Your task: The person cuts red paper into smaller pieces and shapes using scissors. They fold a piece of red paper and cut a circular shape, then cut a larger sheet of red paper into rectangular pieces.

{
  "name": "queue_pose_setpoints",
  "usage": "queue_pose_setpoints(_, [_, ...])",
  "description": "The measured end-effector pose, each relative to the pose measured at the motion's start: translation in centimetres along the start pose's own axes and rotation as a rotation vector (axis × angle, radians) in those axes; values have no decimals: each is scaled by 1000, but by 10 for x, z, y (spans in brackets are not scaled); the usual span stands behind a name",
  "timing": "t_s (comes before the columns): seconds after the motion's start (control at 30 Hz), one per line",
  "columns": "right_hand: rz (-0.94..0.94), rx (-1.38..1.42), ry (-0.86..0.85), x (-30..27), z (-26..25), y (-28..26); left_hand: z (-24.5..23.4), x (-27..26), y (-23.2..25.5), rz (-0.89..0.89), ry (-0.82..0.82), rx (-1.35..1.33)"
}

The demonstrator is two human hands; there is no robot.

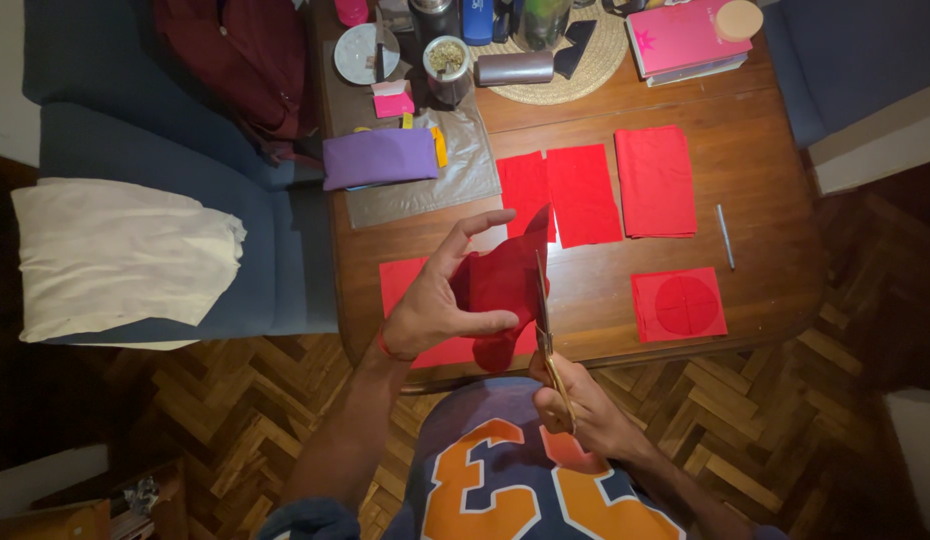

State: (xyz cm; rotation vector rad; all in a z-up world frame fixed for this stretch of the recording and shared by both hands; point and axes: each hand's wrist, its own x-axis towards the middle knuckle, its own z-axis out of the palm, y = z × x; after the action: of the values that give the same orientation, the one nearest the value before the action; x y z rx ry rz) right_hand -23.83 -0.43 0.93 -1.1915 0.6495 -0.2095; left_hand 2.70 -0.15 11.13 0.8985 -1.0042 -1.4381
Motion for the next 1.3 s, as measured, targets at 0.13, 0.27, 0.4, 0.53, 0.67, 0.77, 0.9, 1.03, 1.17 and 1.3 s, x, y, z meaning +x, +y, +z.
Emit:
queue_pose_setpoints(0.13, [0,22,-4,-1,-1,9,1,-1,3,-14,12,14])
queue_pose_setpoints(0.27, [-9,32,-9,-1,-1,11,1,-2,1,-23,18,23])
queue_pose_setpoints(0.4, [-50,147,-73,-5,3,1,5,-2,4,-16,44,11])
queue_pose_setpoints(0.53, [-51,150,-74,-7,0,11,2,-2,0,12,69,105])
queue_pose_setpoints(0.67, [-63,102,-52,-8,0,7,4,-2,0,-22,129,129])
queue_pose_setpoints(0.77, [-23,113,-16,-8,0,8,0,-4,-19,-95,188,94])
queue_pose_setpoints(0.9, [-19,32,-19,-11,0,-4,-3,-7,-43,-74,266,16])
queue_pose_setpoints(1.03, [-15,92,-91,-14,-3,-15,-8,-6,-47,-38,371,29])
queue_pose_setpoints(1.17, [-84,-22,-269,-15,-10,-34,-8,1,-22,141,342,314])
queue_pose_setpoints(1.3, [17,-163,-335,-16,-21,-45,-5,7,10,212,267,546])
